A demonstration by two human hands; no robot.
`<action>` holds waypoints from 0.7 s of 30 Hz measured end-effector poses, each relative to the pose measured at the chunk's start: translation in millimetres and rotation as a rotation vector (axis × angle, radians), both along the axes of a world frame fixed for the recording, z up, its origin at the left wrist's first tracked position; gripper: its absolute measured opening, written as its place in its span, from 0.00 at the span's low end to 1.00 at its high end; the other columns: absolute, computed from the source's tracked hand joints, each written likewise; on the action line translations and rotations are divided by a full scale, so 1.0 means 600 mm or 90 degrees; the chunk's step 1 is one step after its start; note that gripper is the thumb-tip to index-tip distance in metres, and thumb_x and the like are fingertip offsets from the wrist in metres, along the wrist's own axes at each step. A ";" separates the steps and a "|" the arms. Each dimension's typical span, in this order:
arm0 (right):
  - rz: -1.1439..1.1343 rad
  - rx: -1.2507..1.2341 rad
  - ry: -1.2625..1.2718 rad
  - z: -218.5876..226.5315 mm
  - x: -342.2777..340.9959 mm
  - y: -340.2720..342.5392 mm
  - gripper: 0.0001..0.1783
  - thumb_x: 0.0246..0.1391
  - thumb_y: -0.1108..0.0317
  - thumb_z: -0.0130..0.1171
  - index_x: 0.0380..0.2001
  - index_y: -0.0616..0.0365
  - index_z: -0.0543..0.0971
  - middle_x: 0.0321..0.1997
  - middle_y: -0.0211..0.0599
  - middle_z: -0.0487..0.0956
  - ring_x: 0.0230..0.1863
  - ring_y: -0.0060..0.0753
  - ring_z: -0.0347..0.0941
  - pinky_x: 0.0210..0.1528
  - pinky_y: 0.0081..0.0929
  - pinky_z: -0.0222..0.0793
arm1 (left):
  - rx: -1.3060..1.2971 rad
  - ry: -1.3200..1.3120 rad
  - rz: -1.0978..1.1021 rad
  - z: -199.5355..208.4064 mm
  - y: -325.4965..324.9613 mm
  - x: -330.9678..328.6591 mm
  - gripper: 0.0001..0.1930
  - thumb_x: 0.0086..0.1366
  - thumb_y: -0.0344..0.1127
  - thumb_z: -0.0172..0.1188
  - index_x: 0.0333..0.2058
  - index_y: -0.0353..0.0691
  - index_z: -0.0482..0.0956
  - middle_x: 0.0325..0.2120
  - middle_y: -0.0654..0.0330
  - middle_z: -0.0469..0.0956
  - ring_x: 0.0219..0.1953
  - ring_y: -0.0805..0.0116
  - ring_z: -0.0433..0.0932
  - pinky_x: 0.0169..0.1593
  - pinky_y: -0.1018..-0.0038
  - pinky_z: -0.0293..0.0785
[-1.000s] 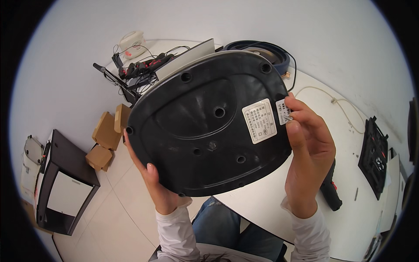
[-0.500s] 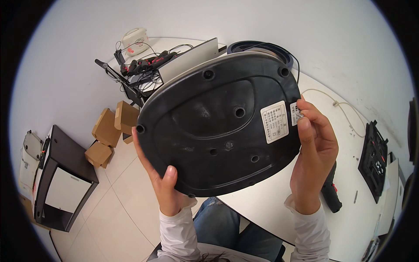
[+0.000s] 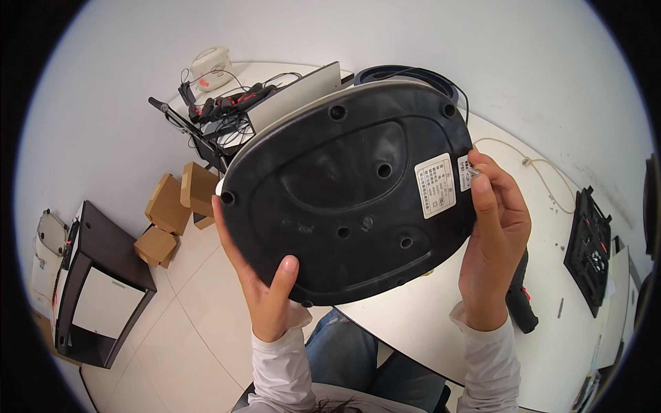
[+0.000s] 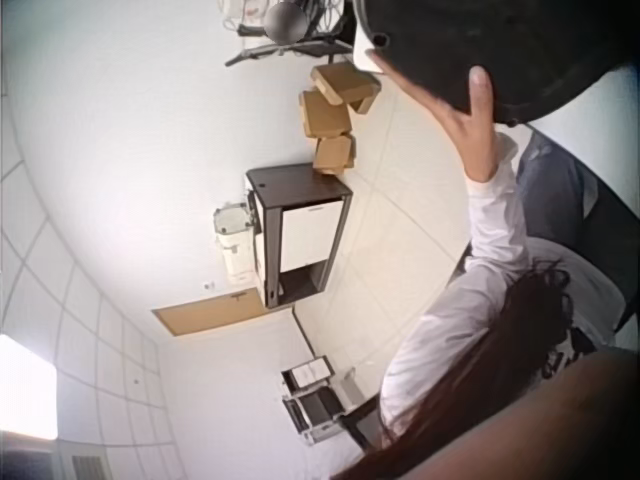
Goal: The person uses a cordless electric screwdriver to fasten screws into the underside of a black plastic device base. They repeatedly pick up screws, align them in the holes, and drive them in while holding the device steady.
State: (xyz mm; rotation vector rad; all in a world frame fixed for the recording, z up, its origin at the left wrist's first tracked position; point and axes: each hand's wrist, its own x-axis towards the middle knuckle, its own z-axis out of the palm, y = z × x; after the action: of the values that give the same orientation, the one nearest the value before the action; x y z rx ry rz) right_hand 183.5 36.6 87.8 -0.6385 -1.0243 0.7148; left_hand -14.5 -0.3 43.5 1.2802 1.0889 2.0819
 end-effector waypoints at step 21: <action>0.015 0.013 -0.015 0.001 0.006 0.003 0.08 0.53 0.75 0.59 0.37 0.65 0.78 0.43 0.41 0.78 0.59 0.43 0.66 0.61 0.29 0.59 | 0.008 -0.071 -0.028 0.014 0.001 0.011 0.46 0.49 0.33 0.60 0.66 0.45 0.45 0.61 0.53 0.56 0.61 0.60 0.59 0.63 0.68 0.52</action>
State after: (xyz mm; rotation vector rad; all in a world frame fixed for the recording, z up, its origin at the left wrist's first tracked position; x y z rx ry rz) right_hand 187.1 38.6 88.3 -0.6196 -1.0603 0.7184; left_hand -7.9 0.2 52.2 1.1691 0.9916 2.1038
